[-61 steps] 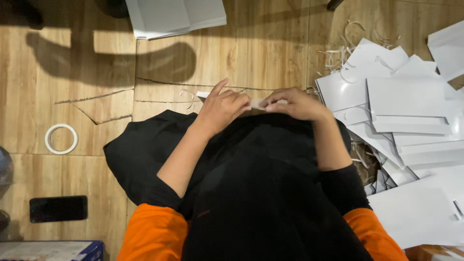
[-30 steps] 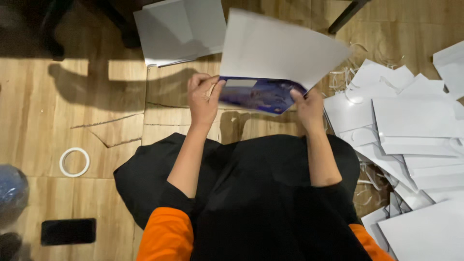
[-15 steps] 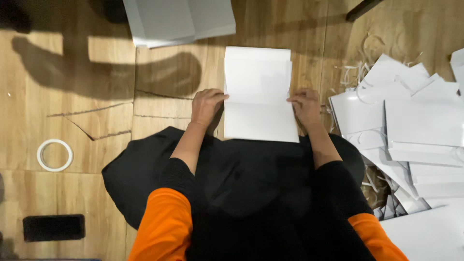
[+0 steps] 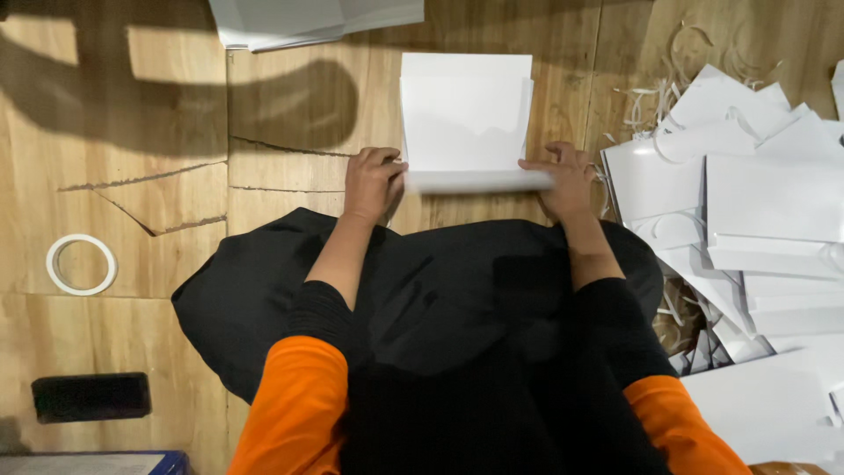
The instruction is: The person sits on the floor and folds white paper sheets by hand. They repeatedly pick up sheets, fold them in half, and place them into a stack.
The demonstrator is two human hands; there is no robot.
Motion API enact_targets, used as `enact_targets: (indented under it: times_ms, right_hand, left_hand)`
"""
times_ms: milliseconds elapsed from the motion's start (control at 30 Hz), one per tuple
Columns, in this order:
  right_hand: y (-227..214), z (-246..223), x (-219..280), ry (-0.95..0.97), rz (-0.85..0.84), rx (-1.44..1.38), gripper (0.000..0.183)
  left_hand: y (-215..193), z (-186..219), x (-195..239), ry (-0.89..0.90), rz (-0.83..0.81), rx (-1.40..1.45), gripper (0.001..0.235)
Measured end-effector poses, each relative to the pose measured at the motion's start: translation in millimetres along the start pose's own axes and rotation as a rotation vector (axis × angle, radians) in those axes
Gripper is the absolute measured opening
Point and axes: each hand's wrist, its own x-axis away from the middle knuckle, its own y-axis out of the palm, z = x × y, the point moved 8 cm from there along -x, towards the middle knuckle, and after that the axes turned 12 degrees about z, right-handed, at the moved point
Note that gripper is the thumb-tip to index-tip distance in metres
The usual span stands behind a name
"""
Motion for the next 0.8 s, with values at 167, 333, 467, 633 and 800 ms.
enact_targets:
  times_ms: [167,333,467,633,800]
  right_hand:
    - [2,0,-4,0.249,0.231,0.030,0.035]
    - [8,-8,2,0.264,0.350,0.050,0.031]
    - [0,3,8,0.592,0.275,-0.118,0.067]
    - [-2,10,-1,0.541,0.231,0.006,0.084]
    - [27,-48,-47,0.259,-0.048,0.520,0.078]
  left_hand:
    - [-14,-2,-3,-0.208,0.032,-0.188,0.016]
    - [-5,-14,2,-0.422,0.025,-0.147,0.015]
    - [-3,-22,5,-0.537,-0.023,-0.106,0.017]
    - [2,-28,8,-0.584,-0.085,-0.067,0.020]
    - [6,-31,12,-0.590,-0.105,-0.076,0.021]
